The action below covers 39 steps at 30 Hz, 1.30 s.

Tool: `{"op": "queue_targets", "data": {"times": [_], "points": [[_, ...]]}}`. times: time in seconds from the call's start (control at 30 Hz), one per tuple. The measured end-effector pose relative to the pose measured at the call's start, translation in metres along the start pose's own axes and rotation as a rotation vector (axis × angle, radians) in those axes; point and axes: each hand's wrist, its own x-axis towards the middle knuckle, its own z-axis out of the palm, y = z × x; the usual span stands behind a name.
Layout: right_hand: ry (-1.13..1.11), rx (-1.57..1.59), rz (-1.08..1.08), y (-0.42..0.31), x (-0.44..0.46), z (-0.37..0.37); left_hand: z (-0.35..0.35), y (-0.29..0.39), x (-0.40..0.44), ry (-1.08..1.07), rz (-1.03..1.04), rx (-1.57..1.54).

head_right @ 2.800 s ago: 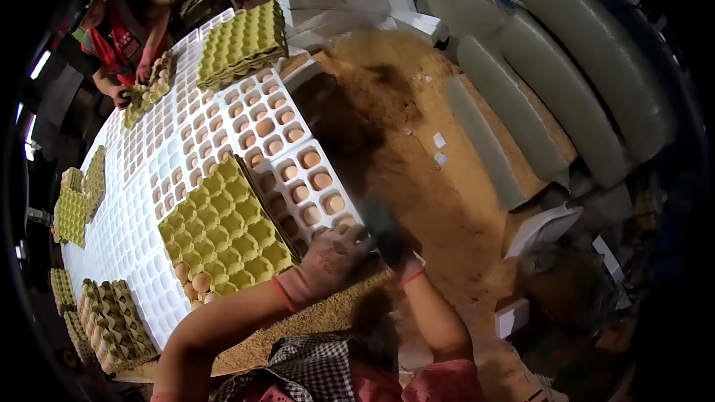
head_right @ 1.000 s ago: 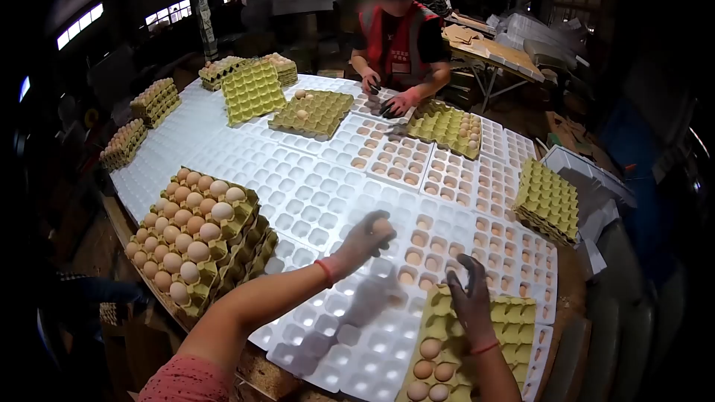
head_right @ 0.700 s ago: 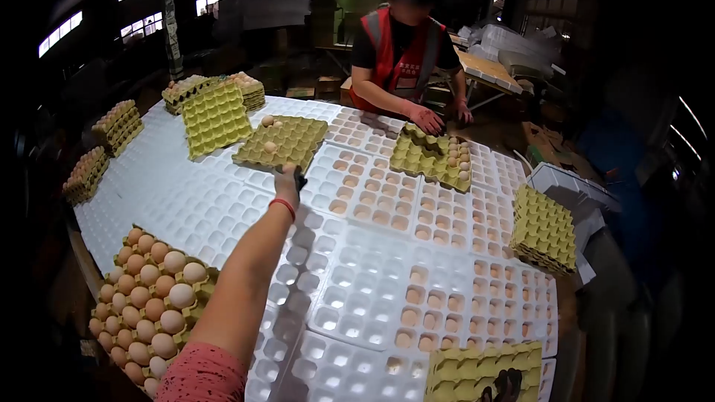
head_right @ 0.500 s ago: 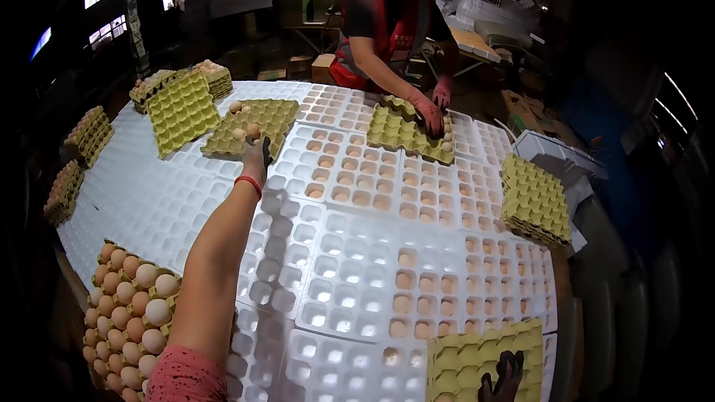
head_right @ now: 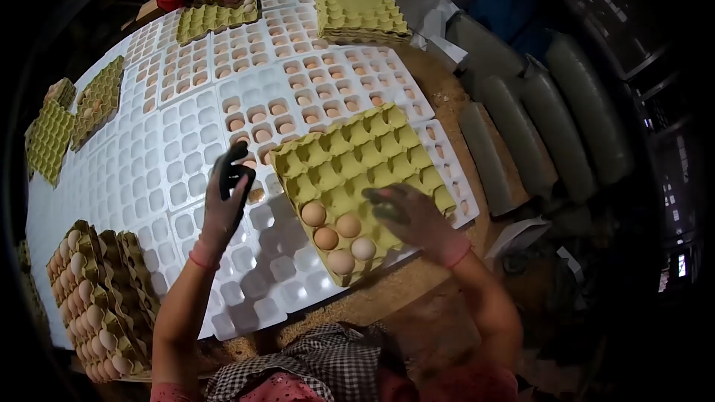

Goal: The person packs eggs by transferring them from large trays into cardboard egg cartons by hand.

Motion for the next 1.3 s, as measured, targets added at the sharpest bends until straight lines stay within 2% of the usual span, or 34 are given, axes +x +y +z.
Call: {"op": "queue_targets", "data": {"times": [0.03, 0.07, 0.1, 0.17, 0.23, 0.27, 0.3, 0.37, 0.4, 0.43, 0.5, 0.53, 0.57, 0.63, 0.67, 0.7, 0.77, 0.8, 0.83, 0.87, 0.9, 0.93, 0.97, 1.03, 1.1, 1.13, 1.17, 1.2, 1.23, 1.3], "points": [[-0.243, 0.012, -0.014, -0.009, -0.011, -0.001, 0.013, 0.000, -0.021, -0.011, 0.073, 0.145], [-0.227, -0.179, -0.239, -0.006, -0.020, 0.013, 0.026, 0.022, -0.037, -0.076, 0.037, 0.222], [-0.201, -0.370, -0.466, 0.001, -0.027, 0.030, 0.037, 0.026, -0.046, -0.123, 0.153, 0.447], [-0.146, -0.445, -0.503, 0.013, -0.034, 0.040, 0.057, 0.038, -0.053, -0.288, 0.300, 0.724], [-0.110, -0.163, -0.475, 0.025, -0.031, 0.036, 0.080, 0.032, -0.060, -0.338, 0.148, 0.925], [-0.037, 0.142, -0.353, 0.014, -0.035, 0.023, 0.085, 0.033, -0.056, -0.330, 0.116, 0.999], [-0.078, 0.640, -0.160, 0.033, -0.027, 0.031, 0.087, 0.030, -0.053, -0.318, 0.109, 1.017], [0.060, 0.468, -0.159, 0.055, -0.010, 0.028, 0.088, 0.022, -0.049, -0.319, 0.077, 0.977], [0.164, 0.277, -0.285, 0.054, -0.001, 0.031, 0.082, 0.020, -0.049, -0.259, 0.133, 0.821], [0.157, 0.286, -0.295, 0.044, 0.005, 0.029, 0.075, 0.014, -0.050, -0.193, 0.069, 0.598], [-0.154, -0.233, -0.349, 0.022, 0.015, 0.024, 0.067, 0.027, -0.054, 0.079, -0.265, -0.247], [-0.315, -0.418, -0.343, 0.023, 0.022, 0.032, 0.059, 0.035, -0.055, 0.024, -0.279, -0.109], [-0.318, -0.412, -0.355, 0.025, 0.024, 0.033, 0.061, 0.041, -0.057, -0.166, -0.233, 0.234], [-0.329, -0.309, -0.325, 0.032, 0.029, 0.028, 0.079, 0.066, -0.070, -0.361, -0.050, 0.638], [-0.221, -0.115, -0.264, 0.038, 0.026, 0.025, 0.090, 0.067, -0.075, -0.432, -0.045, 0.742], [-0.245, 0.241, -0.099, 0.046, 0.024, 0.017, 0.098, 0.065, -0.079, -0.502, -0.043, 0.843], [-0.176, 0.717, -0.135, 0.040, 0.012, 0.011, 0.096, 0.056, -0.080, -0.458, -0.048, 0.858], [-0.153, 0.342, -0.374, 0.041, 0.014, 0.010, 0.091, 0.053, -0.084, -0.368, -0.044, 0.754], [-0.307, 0.069, -0.285, 0.009, 0.007, 0.000, 0.084, 0.052, -0.086, -0.280, -0.037, 0.653], [-0.282, -0.196, -0.381, 0.000, 0.002, 0.016, 0.075, 0.064, -0.085, -0.179, -0.236, 0.427], [-0.245, -0.461, -0.472, -0.005, -0.005, 0.034, 0.063, 0.044, -0.092, -0.008, -0.306, -0.007], [-0.311, -0.430, -0.462, 0.005, -0.006, 0.062, 0.045, 0.046, -0.094, 0.113, -0.323, -0.237], [-0.348, -0.490, -0.482, -0.010, -0.001, 0.059, 0.027, 0.051, -0.097, 0.230, -0.334, -0.470], [-0.382, -0.553, -0.514, -0.034, 0.008, 0.043, -0.011, 0.054, -0.110, 0.353, -0.408, -0.318], [-0.318, -0.264, -0.510, -0.040, 0.024, 0.026, -0.044, 0.048, -0.126, 0.430, -0.433, -0.232], [-0.198, -0.129, -0.565, -0.051, 0.037, 0.028, -0.053, 0.039, -0.129, 0.429, -0.441, -0.211], [-0.203, -0.129, -0.570, -0.063, 0.055, 0.037, -0.058, 0.025, -0.130, 0.423, -0.455, -0.189], [-0.080, -0.120, -0.597, -0.078, 0.078, 0.053, -0.055, 0.010, -0.127, 0.359, -0.475, -0.078], [0.044, -0.113, -0.625, -0.088, 0.099, 0.070, -0.049, 0.001, -0.121, 0.238, -0.267, 0.283], [0.182, -0.570, -0.637, -0.082, 0.150, 0.131, -0.041, -0.011, -0.108, 0.011, -0.194, 0.818]]}}
